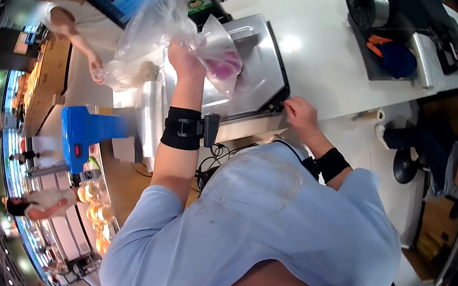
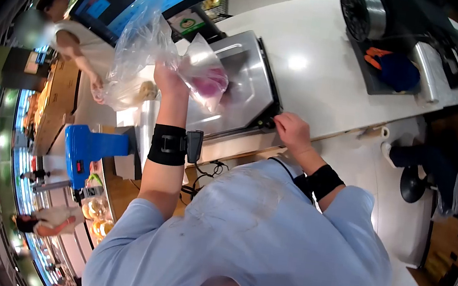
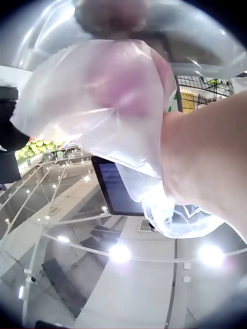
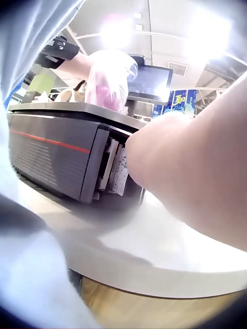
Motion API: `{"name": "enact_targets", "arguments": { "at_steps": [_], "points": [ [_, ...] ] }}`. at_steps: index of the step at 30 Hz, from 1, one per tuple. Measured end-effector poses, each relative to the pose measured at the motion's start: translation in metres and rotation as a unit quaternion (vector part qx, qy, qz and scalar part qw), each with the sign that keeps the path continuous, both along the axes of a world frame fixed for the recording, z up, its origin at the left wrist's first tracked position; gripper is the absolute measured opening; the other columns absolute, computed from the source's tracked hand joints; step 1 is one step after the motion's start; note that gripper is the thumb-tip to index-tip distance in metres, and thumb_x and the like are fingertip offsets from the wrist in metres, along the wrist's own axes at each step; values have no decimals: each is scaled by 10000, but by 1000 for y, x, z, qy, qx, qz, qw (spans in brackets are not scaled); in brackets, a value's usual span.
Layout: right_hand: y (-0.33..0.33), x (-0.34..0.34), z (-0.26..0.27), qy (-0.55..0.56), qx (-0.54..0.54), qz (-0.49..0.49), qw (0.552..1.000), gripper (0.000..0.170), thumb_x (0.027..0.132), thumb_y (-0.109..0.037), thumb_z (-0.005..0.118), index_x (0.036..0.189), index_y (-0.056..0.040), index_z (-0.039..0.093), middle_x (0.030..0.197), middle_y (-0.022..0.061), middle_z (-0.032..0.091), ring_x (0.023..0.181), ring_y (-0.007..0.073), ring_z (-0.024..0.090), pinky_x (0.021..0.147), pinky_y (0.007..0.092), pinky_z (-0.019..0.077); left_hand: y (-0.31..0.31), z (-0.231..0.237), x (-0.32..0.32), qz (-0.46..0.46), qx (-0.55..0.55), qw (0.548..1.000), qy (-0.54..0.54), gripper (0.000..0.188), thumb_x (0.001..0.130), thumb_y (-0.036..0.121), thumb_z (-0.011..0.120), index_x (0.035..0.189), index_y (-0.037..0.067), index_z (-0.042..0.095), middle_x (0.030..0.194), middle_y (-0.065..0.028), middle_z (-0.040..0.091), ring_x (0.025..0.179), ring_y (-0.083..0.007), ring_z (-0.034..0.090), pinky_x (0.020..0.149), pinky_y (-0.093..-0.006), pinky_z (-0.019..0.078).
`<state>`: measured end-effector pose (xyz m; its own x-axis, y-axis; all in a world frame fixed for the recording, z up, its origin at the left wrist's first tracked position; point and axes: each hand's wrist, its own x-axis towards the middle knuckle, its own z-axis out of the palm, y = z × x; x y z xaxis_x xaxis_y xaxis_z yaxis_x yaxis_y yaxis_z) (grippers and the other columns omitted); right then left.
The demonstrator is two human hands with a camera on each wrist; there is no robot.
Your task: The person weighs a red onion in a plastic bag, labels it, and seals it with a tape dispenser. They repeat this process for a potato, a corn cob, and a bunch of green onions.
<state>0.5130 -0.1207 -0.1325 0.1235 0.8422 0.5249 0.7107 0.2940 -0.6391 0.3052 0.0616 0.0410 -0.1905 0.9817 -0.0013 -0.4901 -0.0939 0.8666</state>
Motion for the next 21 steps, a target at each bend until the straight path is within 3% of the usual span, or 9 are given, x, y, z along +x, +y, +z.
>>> {"name": "enact_targets", "arguments": {
  "at_steps": [6, 8, 11, 13, 15, 17, 19, 20, 21],
  "points": [
    [-8, 1, -18, 70, 18, -46, 996, 29, 794, -70, 633, 791, -55, 609, 764, 94, 594, 691, 270, 583, 610, 335, 478, 12, 9, -38, 7, -3, 988, -152, 190, 915, 236, 492, 862, 53, 491, 729, -50, 471, 631, -214, 517, 672, -384, 515],
    [-14, -3, -31, 221, -70, -88, 969, 49, 847, -82, 612, 825, -42, 595, 745, 78, 572, 653, 199, 562, 604, 298, 459, 17, 7, -54, -94, 53, 968, -228, 212, 897, 202, 486, 721, 90, 453, 622, -34, 427, 545, -189, 461, 619, -346, 490],
    [-14, -2, -61, 361, -87, -131, 919, 88, 901, -123, 575, 884, -37, 573, 732, 28, 540, 646, 105, 513, 592, 253, 434, 7, 27, -47, -75, 28, 967, -240, 192, 942, 207, 410, 790, 94, 443, 596, -15, 369, 470, -157, 412, 568, -333, 486],
    [-17, 3, -65, 441, -83, -131, 884, 120, 924, -158, 557, 933, -39, 542, 725, -12, 505, 648, 61, 474, 571, 221, 404, 20, 4, -66, -213, 78, 929, -293, 195, 944, 197, 359, 800, 104, 454, 608, -37, 388, 518, -190, 443, 634, -373, 499],
    [-15, 9, -65, 539, -51, -188, 819, 125, 931, -168, 549, 940, -45, 526, 709, -22, 485, 629, 52, 448, 547, 206, 375, 3, 23, -57, -128, 42, 966, -219, 206, 938, 189, 320, 819, 104, 465, 650, -52, 421, 584, -226, 478, 718, -415, 487],
    [-9, 20, -23, 544, -32, -214, 811, 93, 924, -139, 551, 940, -51, 524, 697, -21, 476, 619, 52, 436, 530, 205, 354, 17, 9, -77, -243, 121, 933, -237, 199, 931, 188, 319, 847, 97, 474, 703, -65, 452, 681, -244, 504, 772, -441, 463],
    [0, 22, 26, 699, 46, -78, 710, 52, 928, -107, 537, 943, -58, 526, 755, -8, 495, 598, 57, 430, 529, 197, 358, 11, 13, -80, -321, 174, 914, -175, 206, 933, 203, 330, 892, 83, 492, 736, -65, 474, 753, -227, 513, 758, -396, 471],
    [6, 17, 52, 696, 42, -23, 717, 54, 907, -88, 561, 935, -51, 532, 742, -7, 507, 610, 53, 439, 529, 195, 351, 7, 16, -79, -323, 169, 915, -173, 206, 933, 203, 330, 892, 83, 492, 736, -65, 474, 753, -227, 513, 758, -396, 471],
    [15, 9, 77, 689, 38, 34, 723, 67, 885, -68, 585, 926, -44, 538, 729, -7, 518, 623, 50, 448, 530, 193, 345, 2, 21, -76, -199, 166, 966, 9, 192, 926, 182, 366, 837, 65, 490, 698, -73, 493, 706, -227, 517, 708, -395, 475]
  ]
}}
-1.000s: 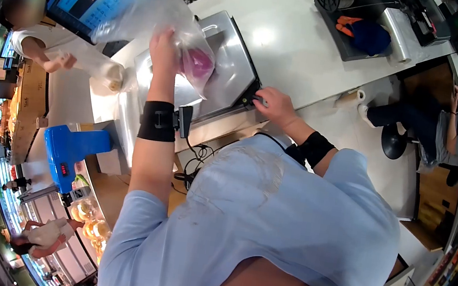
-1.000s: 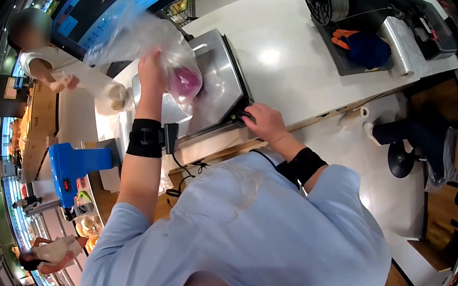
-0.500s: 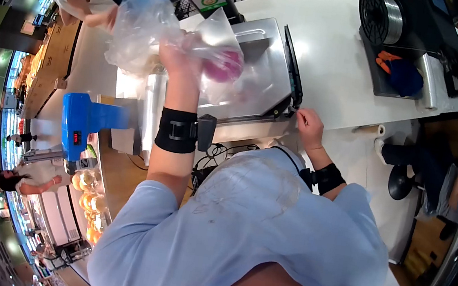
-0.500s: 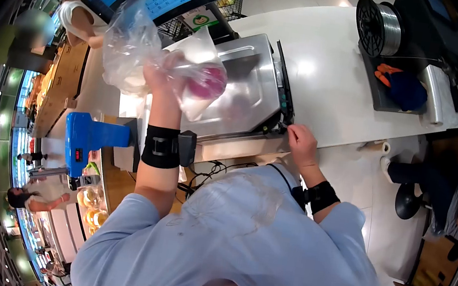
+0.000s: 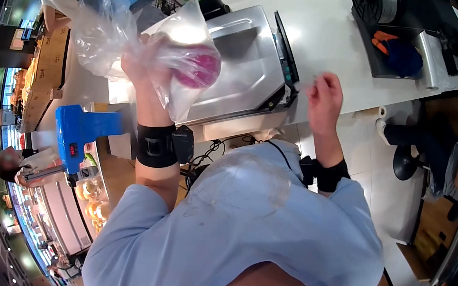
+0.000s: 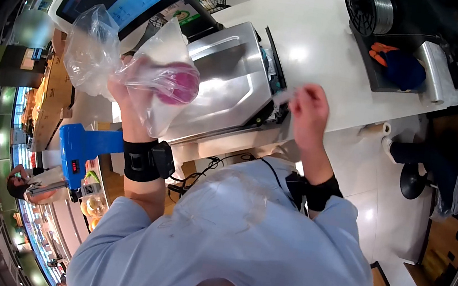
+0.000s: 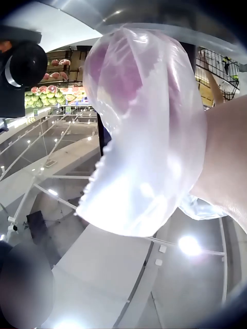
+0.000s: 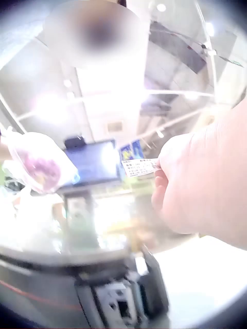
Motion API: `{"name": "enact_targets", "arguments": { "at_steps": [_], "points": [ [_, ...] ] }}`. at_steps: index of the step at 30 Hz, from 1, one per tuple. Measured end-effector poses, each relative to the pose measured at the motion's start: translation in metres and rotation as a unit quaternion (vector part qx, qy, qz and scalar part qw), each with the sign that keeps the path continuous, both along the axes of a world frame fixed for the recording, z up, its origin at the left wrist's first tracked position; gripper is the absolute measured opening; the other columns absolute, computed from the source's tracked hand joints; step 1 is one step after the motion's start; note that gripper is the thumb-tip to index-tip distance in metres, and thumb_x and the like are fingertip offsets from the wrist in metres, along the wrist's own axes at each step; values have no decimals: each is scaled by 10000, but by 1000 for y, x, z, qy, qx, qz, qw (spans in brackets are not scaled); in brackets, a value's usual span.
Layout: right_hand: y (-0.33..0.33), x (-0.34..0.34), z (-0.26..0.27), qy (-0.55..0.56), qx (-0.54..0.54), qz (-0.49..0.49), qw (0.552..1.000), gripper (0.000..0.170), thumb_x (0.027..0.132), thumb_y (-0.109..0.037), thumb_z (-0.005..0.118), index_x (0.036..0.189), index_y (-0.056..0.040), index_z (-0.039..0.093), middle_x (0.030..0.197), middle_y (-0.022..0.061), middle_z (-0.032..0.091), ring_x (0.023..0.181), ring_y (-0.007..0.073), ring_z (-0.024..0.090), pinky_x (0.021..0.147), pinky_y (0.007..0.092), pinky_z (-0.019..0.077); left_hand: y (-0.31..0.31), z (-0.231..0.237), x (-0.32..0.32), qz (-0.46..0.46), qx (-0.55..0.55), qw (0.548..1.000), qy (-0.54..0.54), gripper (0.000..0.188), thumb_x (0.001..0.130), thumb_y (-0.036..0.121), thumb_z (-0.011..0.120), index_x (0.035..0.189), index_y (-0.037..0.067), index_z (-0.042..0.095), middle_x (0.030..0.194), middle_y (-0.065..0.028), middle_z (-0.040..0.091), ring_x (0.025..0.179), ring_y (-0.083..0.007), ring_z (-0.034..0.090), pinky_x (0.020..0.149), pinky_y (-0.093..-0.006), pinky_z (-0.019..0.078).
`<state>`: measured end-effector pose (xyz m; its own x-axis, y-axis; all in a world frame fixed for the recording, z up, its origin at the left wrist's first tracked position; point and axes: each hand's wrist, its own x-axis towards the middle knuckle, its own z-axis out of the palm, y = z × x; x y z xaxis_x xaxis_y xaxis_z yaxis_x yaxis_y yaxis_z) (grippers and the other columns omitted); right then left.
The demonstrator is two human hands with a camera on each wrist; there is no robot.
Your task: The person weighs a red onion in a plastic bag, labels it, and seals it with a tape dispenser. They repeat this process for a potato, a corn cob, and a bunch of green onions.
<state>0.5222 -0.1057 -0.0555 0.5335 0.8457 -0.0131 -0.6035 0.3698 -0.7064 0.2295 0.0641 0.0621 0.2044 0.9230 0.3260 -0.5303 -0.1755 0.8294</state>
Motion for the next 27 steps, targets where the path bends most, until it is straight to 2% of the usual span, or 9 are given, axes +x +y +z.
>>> {"name": "enact_targets", "arguments": {
  "at_steps": [2, 4, 5, 7, 12, 15, 19, 21, 27],
  "points": [
    [18, -27, 45, -12, 33, 75, 997, 112, 858, -59, 625, 934, -32, 548, 772, -4, 551, 642, 48, 476, 553, 180, 373, 0, 2, -3, 159, 28, 975, 153, 197, 918, 162, 402, 783, 48, 488, 661, -80, 512, 659, -226, 520, 658, -395, 478],
    [35, -58, 82, -92, 36, 116, 988, 157, 832, -36, 652, 953, -23, 553, 799, -6, 565, 660, 47, 501, 577, 166, 399, 6, 1, -14, -283, -67, 934, -209, 227, 949, 211, 355, 956, 45, 509, 770, -61, 502, 751, -193, 498, 644, -319, 462],
    [44, -74, 90, -102, 71, 124, 984, 175, 821, -28, 664, 957, -21, 554, 800, -10, 562, 673, 44, 508, 586, 164, 407, 1, 3, -11, -281, -62, 934, -211, 227, 949, 211, 355, 956, 45, 509, 770, -61, 502, 751, -193, 498, 644, -319, 462],
    [57, -96, 102, -128, 101, 157, 974, 188, 807, -21, 677, 946, -21, 551, 802, -14, 556, 697, 34, 508, 617, 165, 420, -14, 15, 7, 127, 17, 987, 95, 228, 942, 224, 388, 867, 52, 518, 712, -56, 493, 702, -202, 490, 606, -335, 450],
    [61, -118, 116, -307, 107, 63, 944, 313, 721, -81, 757, 934, -53, 529, 790, -17, 513, 694, 63, 472, 644, 207, 432, -32, 50, 14, 128, -108, 980, -108, 308, 929, 231, 403, 659, 100, 469, 580, -52, 427, 626, -221, 456, 544, -351, 427],
    [58, -124, 120, -314, 141, 34, 938, 376, 699, -94, 776, 966, -62, 513, 823, -10, 484, 722, 82, 468, 655, 228, 436, -36, 50, 4, -230, -1, 932, -281, 201, 933, 161, 355, 825, 43, 476, 761, -94, 494, 682, -255, 515, 658, -373, 484],
    [54, -139, 124, -215, 189, 90, 954, 601, 732, -77, 763, 1205, -39, 394, 947, 25, 442, 778, 106, 476, 716, 241, 451, -44, 52, -1, 156, -96, 973, -141, 271, 940, 284, 398, 780, 78, 471, 717, -89, 490, 646, -248, 504, 605, -390, 486],
    [51, -138, 130, -173, 179, 131, 960, 917, 775, -29, 703, 1464, -45, 98, 972, 49, 450, 867, 122, 479, 788, 256, 442, -55, 78, 12, 64, -166, 920, -349, 259, 925, 288, 432, 788, 94, 535, 640, -65, 500, 552, -248, 532, 620, -448, 500],
    [62, -149, 127, -83, 168, 270, 945, 730, 936, -377, 503, 1453, -8, 144, 1377, 160, 359, 1251, 261, 402, 1024, 361, 355, -62, 72, 15, 37, -103, 935, -337, 234, 892, 220, 450, 679, 123, 440, 592, -33, 428, 559, -208, 490, 617, -370, 471]
  ]
}}
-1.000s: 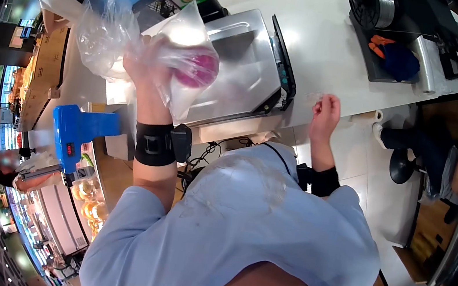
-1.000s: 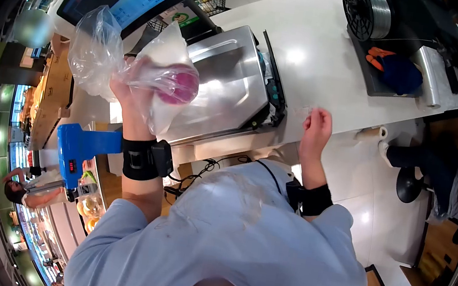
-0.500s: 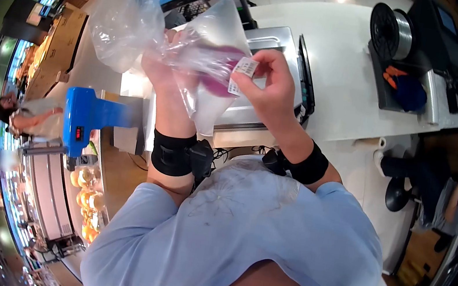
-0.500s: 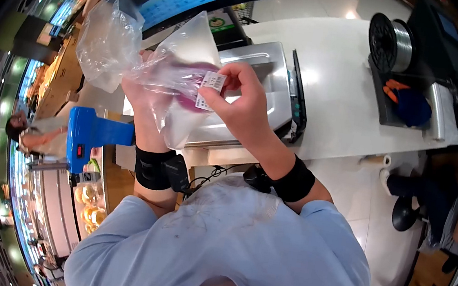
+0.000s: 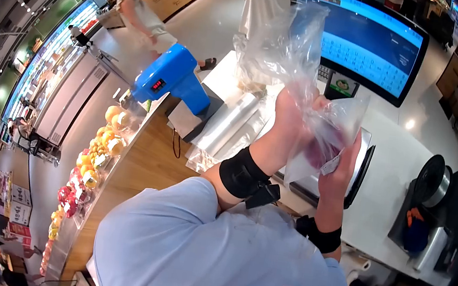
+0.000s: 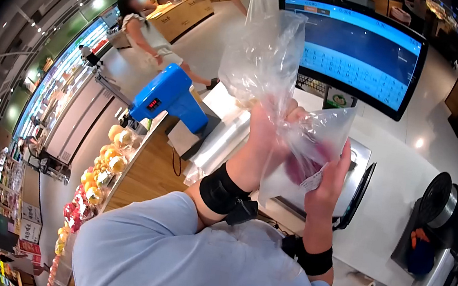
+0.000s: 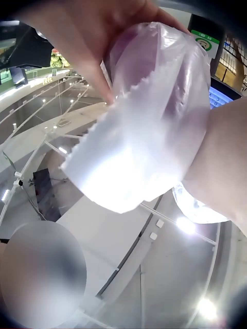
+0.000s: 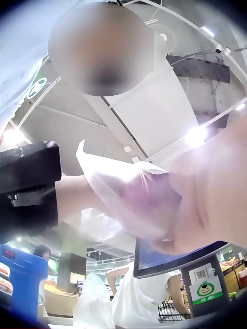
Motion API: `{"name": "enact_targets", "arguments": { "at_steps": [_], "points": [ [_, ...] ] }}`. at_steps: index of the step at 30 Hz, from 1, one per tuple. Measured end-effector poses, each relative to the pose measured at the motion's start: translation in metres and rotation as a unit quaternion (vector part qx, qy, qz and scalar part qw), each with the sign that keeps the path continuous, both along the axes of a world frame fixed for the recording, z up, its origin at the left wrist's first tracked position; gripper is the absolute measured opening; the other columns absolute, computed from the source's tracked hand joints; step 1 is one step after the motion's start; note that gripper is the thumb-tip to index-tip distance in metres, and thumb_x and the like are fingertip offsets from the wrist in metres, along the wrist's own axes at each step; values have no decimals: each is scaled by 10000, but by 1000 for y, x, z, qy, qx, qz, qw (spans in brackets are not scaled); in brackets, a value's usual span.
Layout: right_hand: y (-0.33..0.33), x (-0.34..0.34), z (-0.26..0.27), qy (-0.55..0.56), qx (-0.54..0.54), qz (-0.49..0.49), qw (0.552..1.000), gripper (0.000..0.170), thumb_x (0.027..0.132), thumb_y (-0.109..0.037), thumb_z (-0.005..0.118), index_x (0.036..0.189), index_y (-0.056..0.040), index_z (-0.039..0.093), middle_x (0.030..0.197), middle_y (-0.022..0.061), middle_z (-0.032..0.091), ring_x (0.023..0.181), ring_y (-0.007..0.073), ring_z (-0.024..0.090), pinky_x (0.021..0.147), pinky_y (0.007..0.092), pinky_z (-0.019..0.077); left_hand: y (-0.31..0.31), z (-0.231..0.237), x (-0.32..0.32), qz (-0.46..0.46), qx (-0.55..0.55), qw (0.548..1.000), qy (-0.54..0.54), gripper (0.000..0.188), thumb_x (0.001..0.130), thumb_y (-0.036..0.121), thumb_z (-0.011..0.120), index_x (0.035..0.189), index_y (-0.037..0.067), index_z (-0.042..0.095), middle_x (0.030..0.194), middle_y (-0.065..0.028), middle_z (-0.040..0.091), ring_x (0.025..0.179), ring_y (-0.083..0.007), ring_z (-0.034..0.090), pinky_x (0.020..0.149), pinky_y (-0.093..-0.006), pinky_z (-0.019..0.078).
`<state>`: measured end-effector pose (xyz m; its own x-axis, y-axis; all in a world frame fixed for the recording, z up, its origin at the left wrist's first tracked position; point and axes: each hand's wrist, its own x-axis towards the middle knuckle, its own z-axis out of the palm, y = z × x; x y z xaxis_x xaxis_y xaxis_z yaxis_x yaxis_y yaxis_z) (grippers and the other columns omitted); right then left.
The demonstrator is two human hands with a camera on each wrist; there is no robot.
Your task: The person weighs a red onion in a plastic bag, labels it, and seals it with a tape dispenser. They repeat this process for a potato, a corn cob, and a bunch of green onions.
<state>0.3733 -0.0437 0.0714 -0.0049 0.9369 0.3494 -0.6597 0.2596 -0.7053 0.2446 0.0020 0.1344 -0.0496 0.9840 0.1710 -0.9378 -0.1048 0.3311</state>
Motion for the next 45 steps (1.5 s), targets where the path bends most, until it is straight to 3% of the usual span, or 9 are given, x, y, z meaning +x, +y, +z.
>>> {"name": "enact_targets", "arguments": {
  "at_steps": [3, 7, 9, 11, 14, 17, 19, 42, 45],
  "points": [
    [-8, 3, -8, -143, 102, -18, 984, 1086, 736, -321, 786, 1473, -50, 35, 1371, 155, 362, 1249, 255, 408, 1029, 372, 367, -4, 7, 2, 49, -90, 995, 6, 210, 890, 226, 465, 713, 114, 466, 620, -44, 445, 591, -217, 511, 631, -370, 477],
    [-9, 4, -19, -127, 15, 21, 992, 1259, 608, -266, 875, 1475, -77, -17, 1371, 153, 374, 1253, 263, 415, 1045, 390, 353, 0, 3, -1, 18, -45, 999, -6, 201, 887, 233, 473, 729, 108, 482, 651, -51, 459, 618, -230, 515, 628, -382, 477],
    [-5, 24, -26, -113, 93, 46, 988, 1138, 703, -369, 804, 1475, -58, 27, 1369, 157, 392, 1259, 276, 418, 1077, 403, 308, -4, 20, 7, 36, -98, 994, -11, 239, 898, 229, 433, 682, 125, 435, 590, -35, 374, 557, -203, 412, 574, -362, 409],
    [14, 85, -69, -188, 60, -115, 973, 1011, 801, -512, 665, 1470, -35, 75, 1364, 166, 405, 1293, 296, 380, 1102, 408, 258, -7, 28, 7, 52, -149, 987, -16, 287, 910, 224, 392, 635, 143, 387, 530, -19, 288, 497, -175, 309, 520, -343, 341],
    [35, 187, -168, -259, -200, -247, 912, 921, 865, -659, 425, 1464, -22, 137, 1437, 188, 330, 1356, 307, 280, 1123, 393, 189, -13, 31, 3, 5, -165, 986, 31, 253, 920, 240, 331, 716, 128, 430, 520, -10, 287, 456, -167, 286, 512, -325, 334],
    [15, 196, -187, -127, -424, -63, 894, 910, 881, -708, 258, 1456, -8, 180, 1499, 176, 241, 1394, 267, 213, 1133, 363, 124, -4, -18, -12, -104, 11, 993, 47, 203, 913, 201, 393, 856, 67, 535, 662, -49, 490, 527, -202, 472, 590, -383, 473],
    [12, 185, -200, -118, -379, 67, 915, 971, 857, -749, 198, 1447, 21, 180, 1502, 155, 243, 1396, 244, 207, 1133, 361, 110, -10, -16, -4, -79, -73, 993, 44, 217, 923, 203, 382, 887, 54, 535, 679, -56, 512, 547, -205, 502, 599, -387, 506],
    [14, 161, -175, -182, -353, 178, 900, 961, 846, -767, 127, 1447, -25, 243, 1504, 121, 247, 1399, 256, 166, 1122, 415, 89, -23, -42, 9, -89, -85, 958, 261, 190, 888, 171, 508, 1020, 38, 539, 884, -70, 544, 796, -225, 575, 757, -369, 499],
    [23, 173, -169, -347, -352, -1, 869, 918, 877, -726, 135, 1440, -10, 251, 1500, 148, 255, 1406, 256, 171, 1123, 399, 118, -15, -55, -1, -107, -53, 960, 255, 224, 868, 132, 517, 1059, 15, 539, 906, -83, 561, 838, -225, 587, 786, -352, 494]
  ]
}}
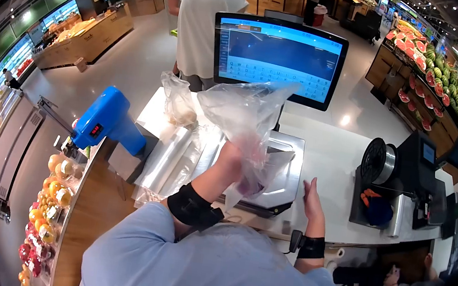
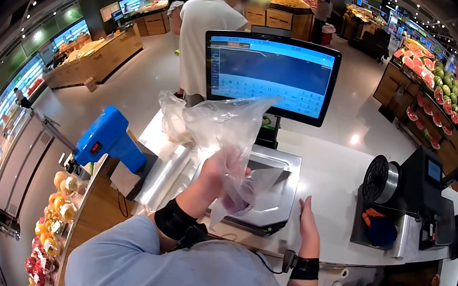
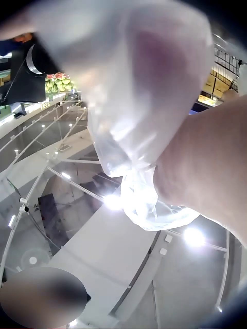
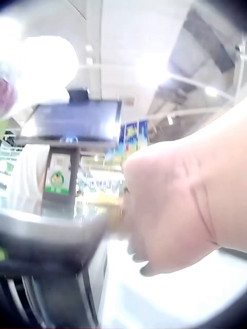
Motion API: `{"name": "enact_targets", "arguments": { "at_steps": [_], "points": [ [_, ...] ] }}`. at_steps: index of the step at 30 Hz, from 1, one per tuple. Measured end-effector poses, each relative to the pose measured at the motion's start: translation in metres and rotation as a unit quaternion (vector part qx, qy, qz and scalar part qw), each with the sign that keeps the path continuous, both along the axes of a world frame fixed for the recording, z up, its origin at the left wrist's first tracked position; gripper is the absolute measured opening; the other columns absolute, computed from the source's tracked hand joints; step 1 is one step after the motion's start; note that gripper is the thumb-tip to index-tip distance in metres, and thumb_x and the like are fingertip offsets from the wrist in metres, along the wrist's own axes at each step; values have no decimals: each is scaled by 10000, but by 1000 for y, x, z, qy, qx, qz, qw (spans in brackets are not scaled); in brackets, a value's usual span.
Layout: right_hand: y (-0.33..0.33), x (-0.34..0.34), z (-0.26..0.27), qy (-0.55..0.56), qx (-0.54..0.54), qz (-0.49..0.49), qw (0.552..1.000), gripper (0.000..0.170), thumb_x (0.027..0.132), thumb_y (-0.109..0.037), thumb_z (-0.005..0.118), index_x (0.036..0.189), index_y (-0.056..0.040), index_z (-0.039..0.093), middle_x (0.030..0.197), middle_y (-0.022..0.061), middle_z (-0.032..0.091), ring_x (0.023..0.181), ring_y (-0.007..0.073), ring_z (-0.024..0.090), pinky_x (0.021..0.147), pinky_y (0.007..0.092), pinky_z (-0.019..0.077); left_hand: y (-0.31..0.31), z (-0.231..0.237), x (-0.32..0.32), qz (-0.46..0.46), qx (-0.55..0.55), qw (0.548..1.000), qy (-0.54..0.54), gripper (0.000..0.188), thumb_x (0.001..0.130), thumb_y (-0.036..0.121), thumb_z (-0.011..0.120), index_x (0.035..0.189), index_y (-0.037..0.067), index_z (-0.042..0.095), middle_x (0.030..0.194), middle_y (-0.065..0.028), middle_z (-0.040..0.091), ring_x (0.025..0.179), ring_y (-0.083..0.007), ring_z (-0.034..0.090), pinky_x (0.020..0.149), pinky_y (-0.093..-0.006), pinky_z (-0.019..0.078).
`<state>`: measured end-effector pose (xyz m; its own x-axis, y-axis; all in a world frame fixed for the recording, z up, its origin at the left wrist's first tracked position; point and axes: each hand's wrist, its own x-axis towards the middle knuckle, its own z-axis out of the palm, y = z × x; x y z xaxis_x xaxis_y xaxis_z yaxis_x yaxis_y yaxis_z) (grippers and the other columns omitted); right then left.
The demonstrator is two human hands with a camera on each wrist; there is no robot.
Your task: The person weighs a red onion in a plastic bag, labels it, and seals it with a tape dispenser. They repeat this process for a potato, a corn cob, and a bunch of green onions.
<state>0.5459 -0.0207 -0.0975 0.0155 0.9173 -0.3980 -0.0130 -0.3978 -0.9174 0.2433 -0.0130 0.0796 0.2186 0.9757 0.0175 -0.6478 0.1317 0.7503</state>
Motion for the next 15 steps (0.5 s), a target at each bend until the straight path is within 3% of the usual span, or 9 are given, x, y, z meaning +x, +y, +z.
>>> {"name": "enact_targets", "arguments": {
  "at_steps": [2, 5, 6, 7, 8, 10, 12, 14, 15],
  "points": [
    [-4, -22, 60, -136, 174, -34, 975, 761, 884, -535, 313, 1411, 13, 292, 1485, 163, 278, 1385, 261, 225, 1111, 375, 176, 3, 1, -4, -24, 24, 999, 4, 247, 878, 153, 524, 1084, 19, 542, 931, -87, 574, 862, -223, 593, 799, -351, 494],
    [-27, -95, 149, -229, 409, 80, 880, 602, 896, -249, 580, 1369, 47, 354, 1462, 185, 312, 1355, 269, 307, 1093, 338, 264, -12, 11, -8, -28, 71, 997, 5, 302, 864, 180, 561, 1124, 28, 543, 1095, -118, 561, 996, -238, 570, 853, -384, 476],
    [-30, -117, 152, -259, 478, 137, 828, 575, 890, -216, 586, 1368, 18, 371, 1422, 159, 375, 1317, 252, 359, 1076, 321, 288, -17, 19, -10, 50, 325, 909, 255, 312, 842, 182, 585, 1120, 42, 558, 1175, -131, 524, 1061, -257, 537, 873, -402, 460],
    [-32, -133, 157, -285, 543, 194, 765, 553, 884, -184, 591, 1368, -10, 387, 1383, 133, 439, 1279, 235, 411, 1060, 304, 313, -22, 30, -11, 121, 532, 694, 470, 324, 820, 185, 609, 1115, 57, 573, 1255, -144, 487, 1126, -276, 504, 893, -420, 443],
    [-36, -146, 164, -276, 569, 221, 743, 538, 881, -180, 594, 1354, -11, 400, 1368, 133, 450, 1265, 232, 421, 1051, 305, 322, -30, 43, -19, 127, 529, 693, 473, 324, 820, 185, 609, 1115, 57, 573, 1255, -144, 487, 1126, -276, 504, 893, -420, 443],
    [-32, -172, 183, -213, 568, 240, 758, 509, 875, -173, 599, 1326, -11, 428, 1339, 133, 471, 1237, 225, 442, 1034, 309, 339, -48, 75, -39, 84, 508, 616, 596, 605, 676, 221, 724, 1230, 80, 524, 1330, -188, 393, 1281, -339, 321, 1025, -504, 277],
    [-24, -201, 201, -116, 535, 253, 798, 480, 870, -166, 604, 1298, -11, 455, 1311, 132, 493, 1209, 218, 463, 1016, 312, 357, -55, 88, -55, 115, 446, 638, 618, 567, 651, 256, 736, 1173, 110, 570, 1279, -172, 465, 1227, -332, 401, 991, -524, 301],
    [-19, -228, 211, -8, 461, 293, 837, 451, 864, -159, 609, 1270, -12, 482, 1282, 132, 514, 1181, 211, 484, 999, 315, 375, -63, 91, -86, 25, 334, 562, 757, 500, 641, 225, 724, 1110, 103, 603, 1160, -128, 570, 1119, -288, 509, 913, -533, 354],
    [-19, -240, 213, 46, 414, 315, 853, 437, 861, -156, 611, 1256, -12, 496, 1267, 132, 525, 1168, 208, 495, 990, 317, 383, -78, 93, -103, 73, 363, 505, 780, 410, 651, 161, 685, 1048, 86, 615, 1003, -76, 630, 987, -241, 583, 823, -472, 425]
  ]
}}
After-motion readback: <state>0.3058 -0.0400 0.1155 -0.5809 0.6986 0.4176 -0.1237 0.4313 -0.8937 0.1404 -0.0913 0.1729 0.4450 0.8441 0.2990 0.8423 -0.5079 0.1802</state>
